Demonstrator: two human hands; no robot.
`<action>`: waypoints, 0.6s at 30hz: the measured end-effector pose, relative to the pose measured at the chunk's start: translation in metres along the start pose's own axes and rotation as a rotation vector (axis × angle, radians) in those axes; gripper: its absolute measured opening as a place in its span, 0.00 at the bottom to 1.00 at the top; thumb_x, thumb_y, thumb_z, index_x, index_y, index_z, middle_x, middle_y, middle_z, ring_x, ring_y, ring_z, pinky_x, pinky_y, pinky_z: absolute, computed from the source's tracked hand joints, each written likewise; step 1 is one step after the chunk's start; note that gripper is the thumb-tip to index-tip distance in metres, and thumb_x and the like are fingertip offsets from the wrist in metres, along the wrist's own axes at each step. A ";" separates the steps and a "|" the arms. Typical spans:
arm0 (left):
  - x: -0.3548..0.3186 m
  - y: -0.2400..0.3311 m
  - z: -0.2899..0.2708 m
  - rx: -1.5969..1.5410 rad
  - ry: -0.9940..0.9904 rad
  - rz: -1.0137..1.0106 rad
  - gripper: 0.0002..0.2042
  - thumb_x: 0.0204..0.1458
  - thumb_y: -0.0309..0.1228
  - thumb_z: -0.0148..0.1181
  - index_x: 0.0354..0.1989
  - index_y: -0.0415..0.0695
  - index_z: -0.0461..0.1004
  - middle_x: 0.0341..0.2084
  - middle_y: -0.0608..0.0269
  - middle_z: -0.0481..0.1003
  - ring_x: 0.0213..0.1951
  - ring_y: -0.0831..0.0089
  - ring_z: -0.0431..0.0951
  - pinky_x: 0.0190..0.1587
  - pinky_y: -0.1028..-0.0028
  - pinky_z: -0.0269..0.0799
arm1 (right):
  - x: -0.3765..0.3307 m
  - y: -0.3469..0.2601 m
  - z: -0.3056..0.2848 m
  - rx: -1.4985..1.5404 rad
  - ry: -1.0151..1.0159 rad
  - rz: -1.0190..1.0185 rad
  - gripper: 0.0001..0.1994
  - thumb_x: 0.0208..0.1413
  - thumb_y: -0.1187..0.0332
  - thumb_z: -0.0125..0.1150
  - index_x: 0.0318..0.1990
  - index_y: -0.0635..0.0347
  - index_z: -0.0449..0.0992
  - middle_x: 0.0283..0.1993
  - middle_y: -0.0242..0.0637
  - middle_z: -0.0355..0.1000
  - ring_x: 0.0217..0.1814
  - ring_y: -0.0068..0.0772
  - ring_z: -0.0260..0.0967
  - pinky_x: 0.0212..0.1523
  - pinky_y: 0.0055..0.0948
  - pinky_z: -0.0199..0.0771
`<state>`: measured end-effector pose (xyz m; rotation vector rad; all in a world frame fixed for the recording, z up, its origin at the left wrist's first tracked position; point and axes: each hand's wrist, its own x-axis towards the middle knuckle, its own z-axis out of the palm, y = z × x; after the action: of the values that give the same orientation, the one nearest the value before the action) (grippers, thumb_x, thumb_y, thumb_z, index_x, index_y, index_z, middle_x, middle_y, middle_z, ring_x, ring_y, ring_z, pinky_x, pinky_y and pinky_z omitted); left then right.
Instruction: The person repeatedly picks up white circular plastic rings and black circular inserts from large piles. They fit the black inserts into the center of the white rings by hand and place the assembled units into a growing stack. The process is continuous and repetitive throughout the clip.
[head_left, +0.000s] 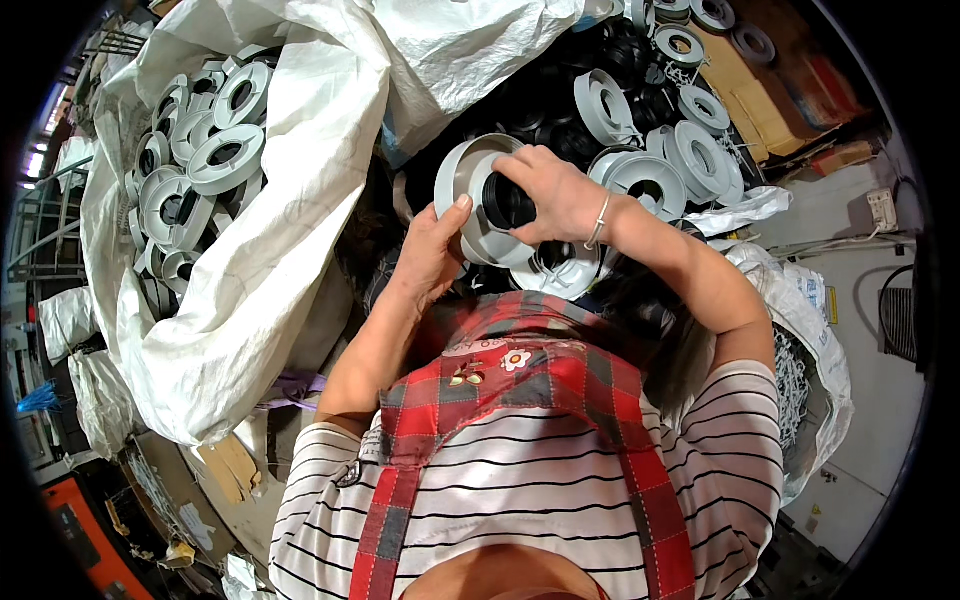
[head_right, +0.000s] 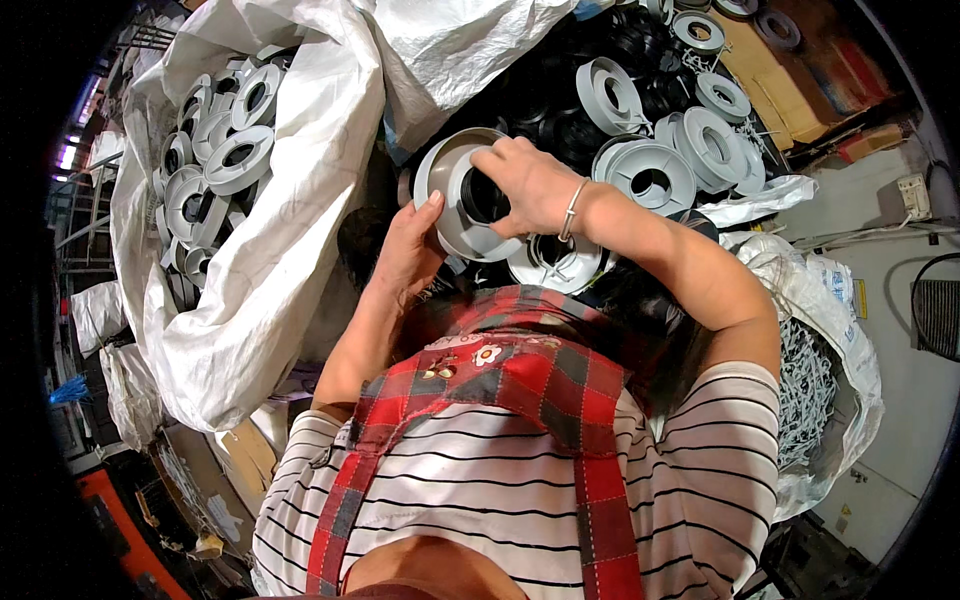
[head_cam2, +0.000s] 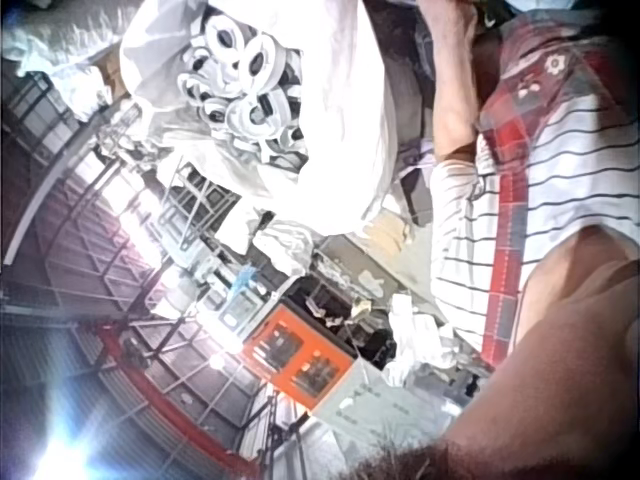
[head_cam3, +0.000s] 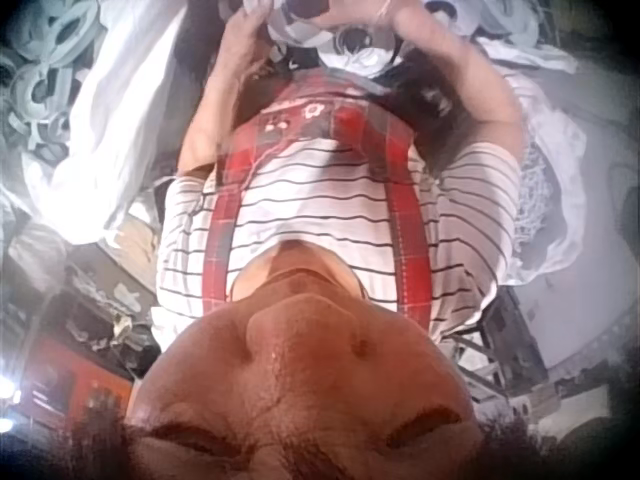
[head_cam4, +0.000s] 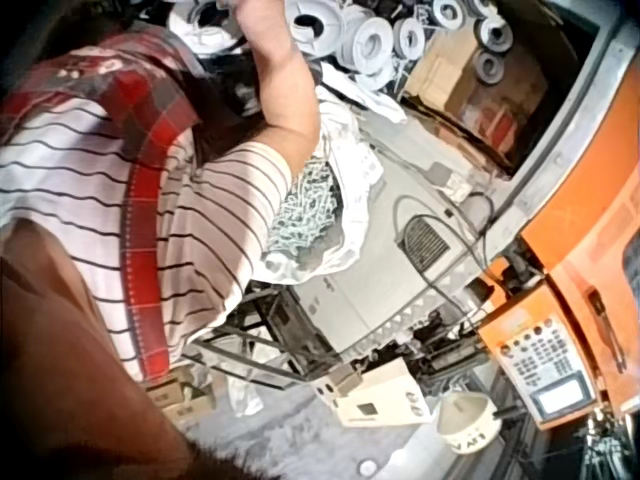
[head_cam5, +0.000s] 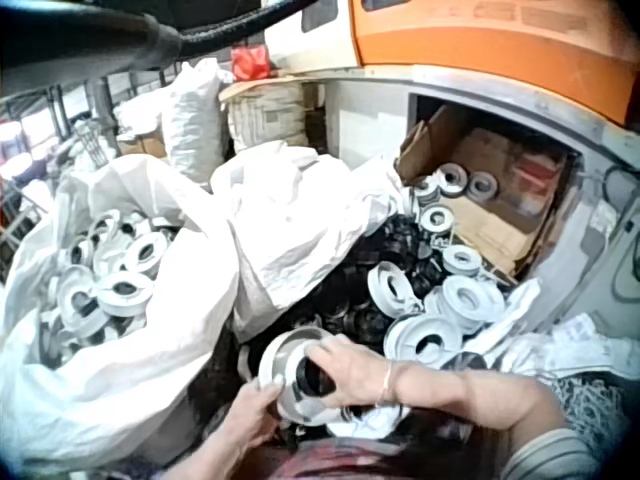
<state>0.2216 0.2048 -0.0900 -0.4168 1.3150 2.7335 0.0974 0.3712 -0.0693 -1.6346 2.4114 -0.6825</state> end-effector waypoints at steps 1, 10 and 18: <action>-0.002 0.004 -0.001 -0.003 -0.009 -0.051 0.18 0.58 0.36 0.53 0.51 0.36 0.65 0.43 0.59 0.73 0.43 0.73 0.75 0.46 0.69 0.73 | -0.002 -0.004 -0.004 -0.038 -0.037 -0.050 0.36 0.31 0.66 0.71 0.53 0.63 0.62 0.47 0.46 0.61 0.51 0.49 0.60 0.49 0.37 0.69; -0.001 0.014 -0.006 -0.016 -0.063 -0.201 0.19 0.58 0.37 0.54 0.50 0.35 0.66 0.40 0.59 0.74 0.39 0.73 0.76 0.44 0.70 0.74 | -0.009 -0.011 -0.015 -0.230 -0.059 -0.351 0.34 0.29 0.67 0.70 0.50 0.63 0.63 0.48 0.41 0.61 0.49 0.44 0.60 0.50 0.33 0.68; -0.015 0.047 0.006 0.801 0.283 0.470 0.15 0.49 0.32 0.63 0.41 0.36 0.70 0.28 0.65 0.73 0.32 0.79 0.71 0.37 0.76 0.68 | -0.003 0.007 -0.005 1.148 -0.488 0.709 0.42 0.50 0.33 0.49 0.39 0.79 0.70 0.25 0.51 0.74 0.19 0.35 0.73 0.20 0.29 0.74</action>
<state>0.2256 0.1808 -0.0464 -0.4570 2.6883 2.1747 0.0905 0.3771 -0.0688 -0.3742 1.4999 -1.0403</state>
